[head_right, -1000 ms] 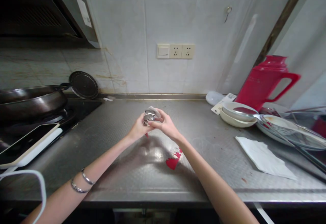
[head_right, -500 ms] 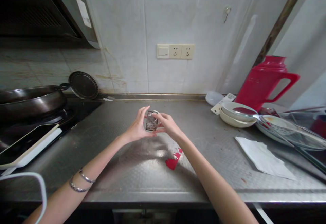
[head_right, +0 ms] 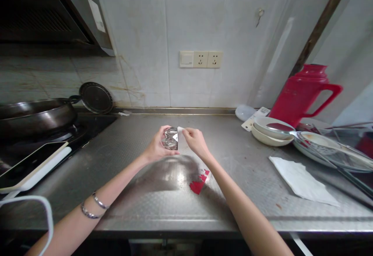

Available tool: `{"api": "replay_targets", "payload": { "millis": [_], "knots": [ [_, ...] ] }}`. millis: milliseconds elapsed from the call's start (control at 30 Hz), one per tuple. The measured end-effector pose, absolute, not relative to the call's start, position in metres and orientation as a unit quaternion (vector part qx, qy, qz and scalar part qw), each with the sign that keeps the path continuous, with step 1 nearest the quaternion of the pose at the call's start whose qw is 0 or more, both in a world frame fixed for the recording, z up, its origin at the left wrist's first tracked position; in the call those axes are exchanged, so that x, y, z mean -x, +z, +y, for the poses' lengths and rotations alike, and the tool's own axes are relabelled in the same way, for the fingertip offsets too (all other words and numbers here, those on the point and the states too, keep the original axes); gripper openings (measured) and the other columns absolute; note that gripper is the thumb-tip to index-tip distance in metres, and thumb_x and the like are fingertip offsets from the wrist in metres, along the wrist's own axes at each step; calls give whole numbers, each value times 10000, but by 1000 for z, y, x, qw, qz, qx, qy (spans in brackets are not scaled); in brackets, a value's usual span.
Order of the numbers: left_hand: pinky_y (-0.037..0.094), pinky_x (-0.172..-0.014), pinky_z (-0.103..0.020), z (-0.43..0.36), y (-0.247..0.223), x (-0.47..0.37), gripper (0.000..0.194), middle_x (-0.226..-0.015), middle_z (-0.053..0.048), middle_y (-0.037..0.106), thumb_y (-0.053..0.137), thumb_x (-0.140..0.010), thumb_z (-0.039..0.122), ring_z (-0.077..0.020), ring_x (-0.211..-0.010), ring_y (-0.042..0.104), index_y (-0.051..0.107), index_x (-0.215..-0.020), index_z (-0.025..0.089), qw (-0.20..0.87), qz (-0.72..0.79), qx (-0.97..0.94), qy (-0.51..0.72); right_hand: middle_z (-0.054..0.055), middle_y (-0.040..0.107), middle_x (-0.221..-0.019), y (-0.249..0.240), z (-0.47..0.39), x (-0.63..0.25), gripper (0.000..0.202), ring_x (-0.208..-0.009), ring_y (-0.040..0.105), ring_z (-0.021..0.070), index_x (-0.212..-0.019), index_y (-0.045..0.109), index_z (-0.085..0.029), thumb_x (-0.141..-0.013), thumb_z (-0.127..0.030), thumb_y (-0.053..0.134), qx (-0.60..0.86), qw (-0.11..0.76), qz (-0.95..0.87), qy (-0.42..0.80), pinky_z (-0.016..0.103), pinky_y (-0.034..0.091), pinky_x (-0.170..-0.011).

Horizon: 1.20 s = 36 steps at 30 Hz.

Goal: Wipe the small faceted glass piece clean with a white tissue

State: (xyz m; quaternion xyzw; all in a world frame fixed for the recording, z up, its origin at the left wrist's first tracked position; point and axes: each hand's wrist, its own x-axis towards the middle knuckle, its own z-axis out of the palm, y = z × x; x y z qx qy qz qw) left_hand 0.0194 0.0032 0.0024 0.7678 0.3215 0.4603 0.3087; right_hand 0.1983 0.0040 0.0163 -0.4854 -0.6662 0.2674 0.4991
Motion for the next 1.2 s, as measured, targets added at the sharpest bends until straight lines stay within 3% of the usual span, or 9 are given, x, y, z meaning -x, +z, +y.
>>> {"api": "replay_targets", "payload": {
  "millis": [100, 300, 400, 500, 600, 767, 867, 967, 1200],
  "knots": [
    [481, -752, -280, 1, -1, -23, 859, -1082, -75, 590, 856, -457, 392, -194, -895, 593, 404, -1165, 214, 321, 329, -761, 458, 17, 655, -673, 20, 2, -202, 381, -669, 591, 163, -736, 684, -146, -849, -437, 467, 479, 544, -676, 133, 234, 441, -587],
    [490, -787, -305, -1, -8, -30, 871, -1079, -90, 609, 852, -480, 340, -205, -909, 618, 391, -1203, 188, 343, 326, -744, 471, 29, 711, -1004, 26, -15, -190, 330, -932, 640, 213, -1010, 700, -217, -880, -413, 469, 383, 541, -709, 239, 302, 486, -808],
    [490, -797, -312, 0, -9, -32, 818, -1054, -82, 622, 841, -503, 334, -190, -887, 626, 414, -1183, 180, 365, 324, -731, 477, 6, 696, -1070, 24, -20, -185, 304, -1098, 589, 227, -1039, 694, -263, -888, -398, 467, 374, 542, -714, 237, 371, 426, -973],
    [495, -809, -306, -1, -9, -35, 786, -1096, -88, 605, 836, -520, 322, -178, -922, 614, 423, -1172, 174, 400, 305, -708, 495, -12, 701, -1054, 23, -22, -186, 287, -1119, 581, 228, -1042, 694, -283, -890, -383, 472, 361, 544, -729, 207, 434, 343, -1065],
    [527, -646, -264, -2, -10, -37, 788, -1056, -84, 603, 826, -536, 344, -176, -871, 614, 408, -1183, 176, 451, 324, -678, 482, -28, 700, -1049, 26, -24, -188, 275, -1055, 620, 218, -1036, 694, -294, -887, -375, 478, 329, 536, -753, 193, 459, 308, -1095],
    [478, -465, -198, -2, -10, -38, 759, -954, -57, 600, 809, -549, 388, -181, -807, 604, 401, -1155, 182, 475, 363, -653, 464, -11, 722, -930, 31, -26, -189, 272, -992, 635, 215, -940, 725, -259, -878, -367, 483, 319, 536, -748, 228, 412, 370, -1037],
    [511, -573, -249, -1, -10, -37, 744, -929, -41, 608, 829, -517, 362, -172, -794, 612, 415, -1107, 181, 423, 373, -667, 487, 4, 705, -774, 31, -23, -189, 305, -830, 642, 211, -819, 726, -206, -856, -409, 501, 372, 583, -675, 257, 324, 490, -786],
    [507, -741, -298, -2, -12, -37, 783, -994, -54, 614, 849, -482, 337, -179, -849, 623, 409, -1113, 188, 363, 363, -699, 497, 6, 668, -701, 30, -20, -189, 355, -680, 598, 174, -803, 705, -174, -857, -445, 482, 422, 638, -607, 214, 260, 454, -607],
    [492, -787, -326, -4, -15, -36, 814, -1062, -76, 619, 831, -503, 344, -207, -911, 623, 414, -1185, 191, 326, 353, -741, 469, 30, 714, -955, 27, -26, -184, 325, -860, 651, 211, -992, 703, -239, -897, -405, 440, 382, 535, -729, 191, 303, 492, -748]
  ]
}}
